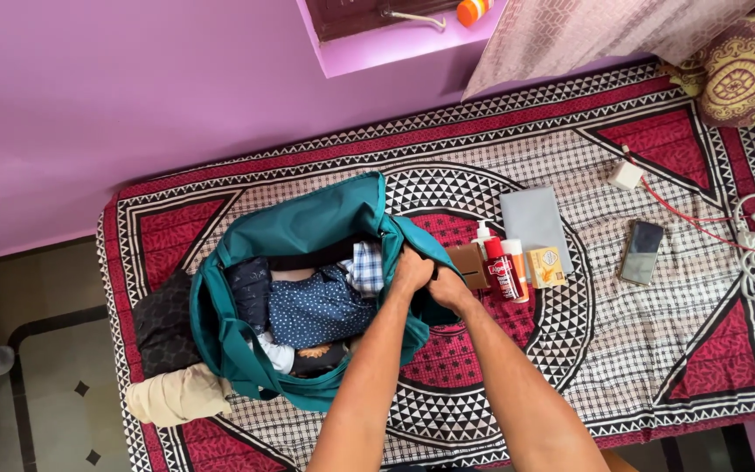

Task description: The person unpacks a teal duffel bag on a patterned bed, removing toiletries and folded clothes one by one and placing them on the bed. Items include bottles, a wallet, and several garments, which are set aside in a small pile.

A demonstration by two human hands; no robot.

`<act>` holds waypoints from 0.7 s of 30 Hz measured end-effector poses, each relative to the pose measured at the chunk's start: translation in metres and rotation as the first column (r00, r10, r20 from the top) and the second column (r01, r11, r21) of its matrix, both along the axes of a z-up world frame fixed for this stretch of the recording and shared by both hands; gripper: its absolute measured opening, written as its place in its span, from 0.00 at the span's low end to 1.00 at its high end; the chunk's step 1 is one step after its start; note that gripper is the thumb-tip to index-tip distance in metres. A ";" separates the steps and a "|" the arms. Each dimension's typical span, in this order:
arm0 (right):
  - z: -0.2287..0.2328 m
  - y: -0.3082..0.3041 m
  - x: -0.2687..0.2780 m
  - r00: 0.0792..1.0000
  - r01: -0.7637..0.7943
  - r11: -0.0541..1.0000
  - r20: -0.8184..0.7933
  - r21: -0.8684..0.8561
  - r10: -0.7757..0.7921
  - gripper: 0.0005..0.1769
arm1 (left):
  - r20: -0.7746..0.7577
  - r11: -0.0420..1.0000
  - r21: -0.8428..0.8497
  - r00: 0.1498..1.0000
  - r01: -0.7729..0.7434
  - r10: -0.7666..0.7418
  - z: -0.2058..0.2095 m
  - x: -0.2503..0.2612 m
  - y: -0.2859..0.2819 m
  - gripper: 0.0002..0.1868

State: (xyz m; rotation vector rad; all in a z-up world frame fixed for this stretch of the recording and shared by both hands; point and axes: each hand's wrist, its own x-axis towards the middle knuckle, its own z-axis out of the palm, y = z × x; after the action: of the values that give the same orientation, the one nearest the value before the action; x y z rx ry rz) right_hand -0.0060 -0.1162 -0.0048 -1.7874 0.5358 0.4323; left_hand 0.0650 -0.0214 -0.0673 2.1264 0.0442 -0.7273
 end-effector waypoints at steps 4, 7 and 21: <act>-0.016 0.006 -0.006 0.999 -0.032 0.995 0.020 -0.092 0.034 0.27 | 0.020 0.996 -0.023 0.996 -0.090 0.090 0.027 -0.017 0.002 0.44; -0.030 0.007 -0.008 0.978 -0.179 0.951 -0.151 -0.253 0.144 0.21 | 0.022 0.984 -0.070 0.986 -0.166 0.168 0.028 -0.026 0.003 0.40; 0.016 0.009 -0.027 0.976 0.215 0.932 -0.086 0.292 -0.198 0.31 | -0.183 0.962 -0.145 0.961 -0.233 0.205 0.071 -0.050 0.020 0.32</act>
State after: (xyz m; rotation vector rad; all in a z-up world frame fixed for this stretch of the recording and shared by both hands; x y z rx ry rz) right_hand -0.0329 -0.1073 0.0117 -1.4143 0.6539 0.3948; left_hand 0.0147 -0.0014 0.0041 1.8633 0.2965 -0.7467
